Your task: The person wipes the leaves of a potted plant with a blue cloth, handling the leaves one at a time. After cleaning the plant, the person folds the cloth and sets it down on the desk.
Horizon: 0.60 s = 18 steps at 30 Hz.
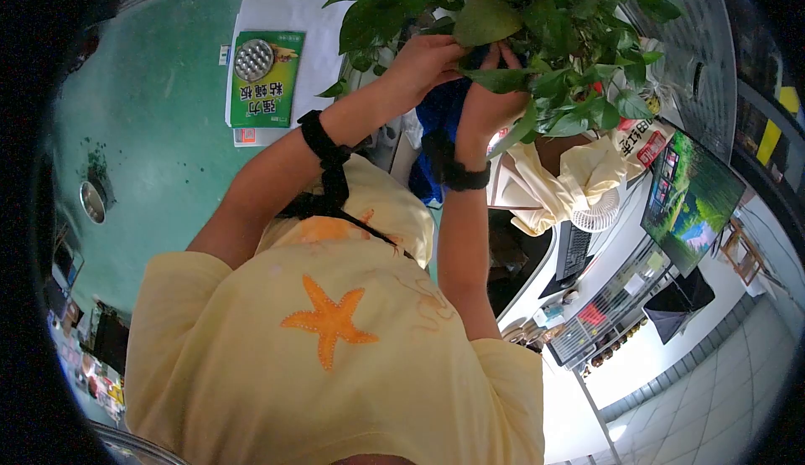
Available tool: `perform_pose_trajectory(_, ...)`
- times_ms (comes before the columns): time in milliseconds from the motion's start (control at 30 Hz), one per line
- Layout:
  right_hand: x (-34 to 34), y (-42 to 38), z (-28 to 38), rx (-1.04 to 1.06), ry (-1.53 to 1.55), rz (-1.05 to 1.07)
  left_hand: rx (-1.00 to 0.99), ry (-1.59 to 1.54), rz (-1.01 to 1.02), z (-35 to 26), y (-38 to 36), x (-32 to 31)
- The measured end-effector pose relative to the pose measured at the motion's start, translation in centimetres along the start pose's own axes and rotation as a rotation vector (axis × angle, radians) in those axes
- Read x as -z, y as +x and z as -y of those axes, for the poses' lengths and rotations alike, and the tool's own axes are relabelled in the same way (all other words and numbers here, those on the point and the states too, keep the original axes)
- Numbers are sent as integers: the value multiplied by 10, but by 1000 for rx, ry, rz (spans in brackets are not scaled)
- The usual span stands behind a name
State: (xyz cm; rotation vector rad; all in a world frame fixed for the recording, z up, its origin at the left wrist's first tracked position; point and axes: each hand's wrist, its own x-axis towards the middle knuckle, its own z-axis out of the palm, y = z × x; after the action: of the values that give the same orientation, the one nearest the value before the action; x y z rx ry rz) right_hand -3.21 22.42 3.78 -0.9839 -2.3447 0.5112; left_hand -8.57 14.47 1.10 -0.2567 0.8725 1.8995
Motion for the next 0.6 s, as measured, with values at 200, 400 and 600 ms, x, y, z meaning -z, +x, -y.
perform_pose_trajectory(200, 3, 5, -19, 112, 37, -50, 14, 39, -42, 0, -3, -3)
perform_pose_trajectory(400, 6, -8, -21, 140, 148, 94, 105, -141, -21, -11, -4, -4)
perform_pose_trajectory(600, 20, -21, -34, 234, 91, 174, 117, -170, -19, -21, -14, -8)
